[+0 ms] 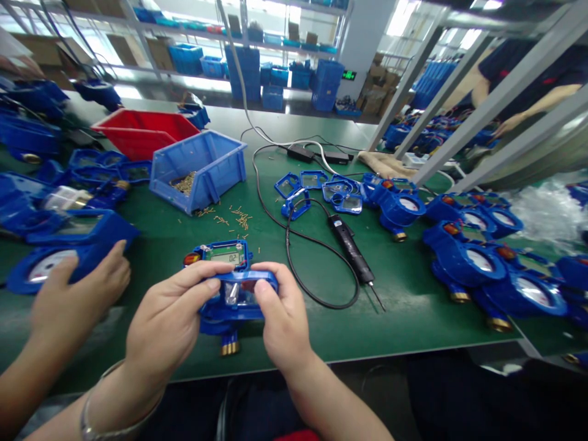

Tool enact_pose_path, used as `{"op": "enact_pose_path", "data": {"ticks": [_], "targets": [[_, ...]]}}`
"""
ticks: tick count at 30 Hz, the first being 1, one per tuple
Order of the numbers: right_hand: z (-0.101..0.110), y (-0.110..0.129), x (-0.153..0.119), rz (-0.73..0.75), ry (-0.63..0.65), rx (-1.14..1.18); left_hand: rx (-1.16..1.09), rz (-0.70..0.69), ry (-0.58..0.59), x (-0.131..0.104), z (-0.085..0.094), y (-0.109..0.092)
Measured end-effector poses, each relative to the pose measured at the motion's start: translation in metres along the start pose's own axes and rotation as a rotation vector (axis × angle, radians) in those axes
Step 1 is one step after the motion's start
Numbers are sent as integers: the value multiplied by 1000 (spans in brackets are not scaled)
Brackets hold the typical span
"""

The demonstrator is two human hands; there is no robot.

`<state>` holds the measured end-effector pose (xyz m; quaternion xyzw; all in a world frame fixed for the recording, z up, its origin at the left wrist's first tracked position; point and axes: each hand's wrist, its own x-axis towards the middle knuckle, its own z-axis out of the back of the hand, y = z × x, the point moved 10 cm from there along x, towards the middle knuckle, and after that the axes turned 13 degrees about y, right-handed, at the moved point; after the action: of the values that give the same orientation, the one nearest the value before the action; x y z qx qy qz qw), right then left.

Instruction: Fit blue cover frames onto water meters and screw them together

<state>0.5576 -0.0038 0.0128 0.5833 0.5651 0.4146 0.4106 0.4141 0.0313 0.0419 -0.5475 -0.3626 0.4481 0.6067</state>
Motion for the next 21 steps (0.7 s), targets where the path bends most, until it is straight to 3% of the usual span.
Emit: {"op": "enact_pose_path", "data": {"ticks": [7,11,15,21], "targets": [[1,4,2,14,-13,69,51,-40,-42,-3,2,-11],[-5,5,4,13,67,123,-12,-17,-21,-3,3,-4],[-2,4,4,3,15,149,-30,24,11,-2,1,4],[6,3,7,-29,-67,268,-417,4,140,1,-8,13]]}}
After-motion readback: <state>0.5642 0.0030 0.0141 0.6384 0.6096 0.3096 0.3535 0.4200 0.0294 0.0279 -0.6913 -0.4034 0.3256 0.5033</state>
